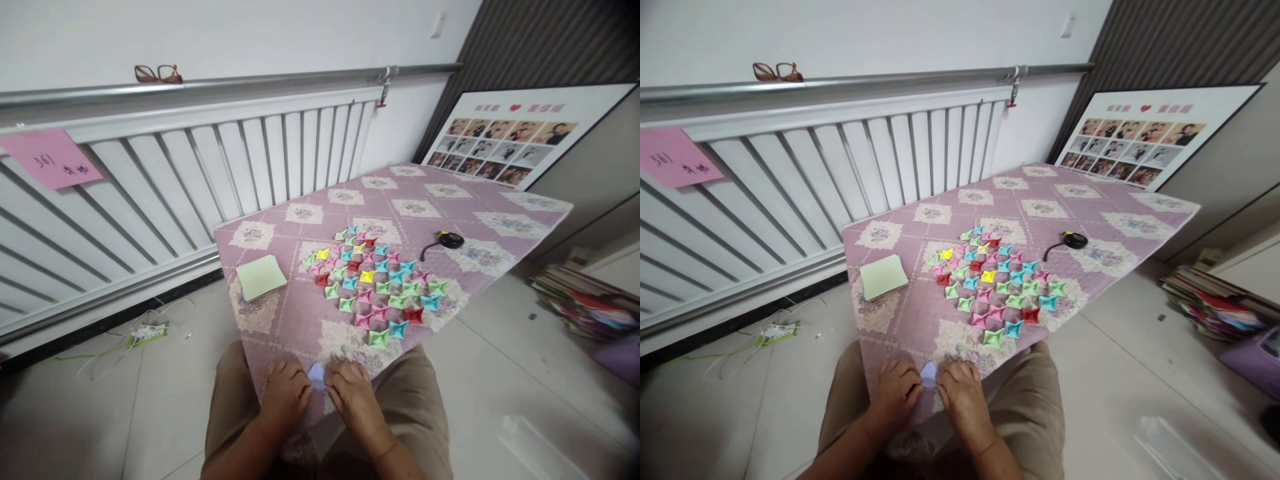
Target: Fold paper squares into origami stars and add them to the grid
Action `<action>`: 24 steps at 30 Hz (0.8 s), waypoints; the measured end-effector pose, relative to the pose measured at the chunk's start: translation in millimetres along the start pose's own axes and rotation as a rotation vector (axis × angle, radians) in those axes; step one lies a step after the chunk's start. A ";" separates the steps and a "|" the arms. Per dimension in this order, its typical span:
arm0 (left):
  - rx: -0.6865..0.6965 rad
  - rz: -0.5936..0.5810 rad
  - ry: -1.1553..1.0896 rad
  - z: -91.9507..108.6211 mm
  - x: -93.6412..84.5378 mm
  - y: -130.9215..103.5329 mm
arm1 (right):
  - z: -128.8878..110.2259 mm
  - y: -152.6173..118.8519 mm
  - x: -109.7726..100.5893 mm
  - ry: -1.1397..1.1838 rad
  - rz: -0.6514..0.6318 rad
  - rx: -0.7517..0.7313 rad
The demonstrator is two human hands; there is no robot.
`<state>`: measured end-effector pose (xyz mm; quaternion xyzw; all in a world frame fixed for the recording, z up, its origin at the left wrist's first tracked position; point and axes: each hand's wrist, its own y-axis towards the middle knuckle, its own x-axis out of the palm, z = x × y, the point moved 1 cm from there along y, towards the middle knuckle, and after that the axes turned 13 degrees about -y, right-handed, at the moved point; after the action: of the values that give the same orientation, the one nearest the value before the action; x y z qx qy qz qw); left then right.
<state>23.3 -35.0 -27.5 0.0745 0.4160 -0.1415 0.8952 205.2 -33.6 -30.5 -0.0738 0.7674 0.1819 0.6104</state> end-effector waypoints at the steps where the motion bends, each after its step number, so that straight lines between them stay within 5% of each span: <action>1: -0.018 0.014 -0.003 0.0 -0.5 0.1 | 0.6 0.6 -0.1 0.009 -0.004 0.007; 24: -0.235 -0.013 0.024 4.6 -5.7 12.8 | -8.4 12.6 -6.6 -0.046 -0.077 0.269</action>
<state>27.2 -22.9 -20.0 -0.0321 0.4411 -0.0964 0.8917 195.0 -25.8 -20.2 -0.0165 0.7672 0.0557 0.6388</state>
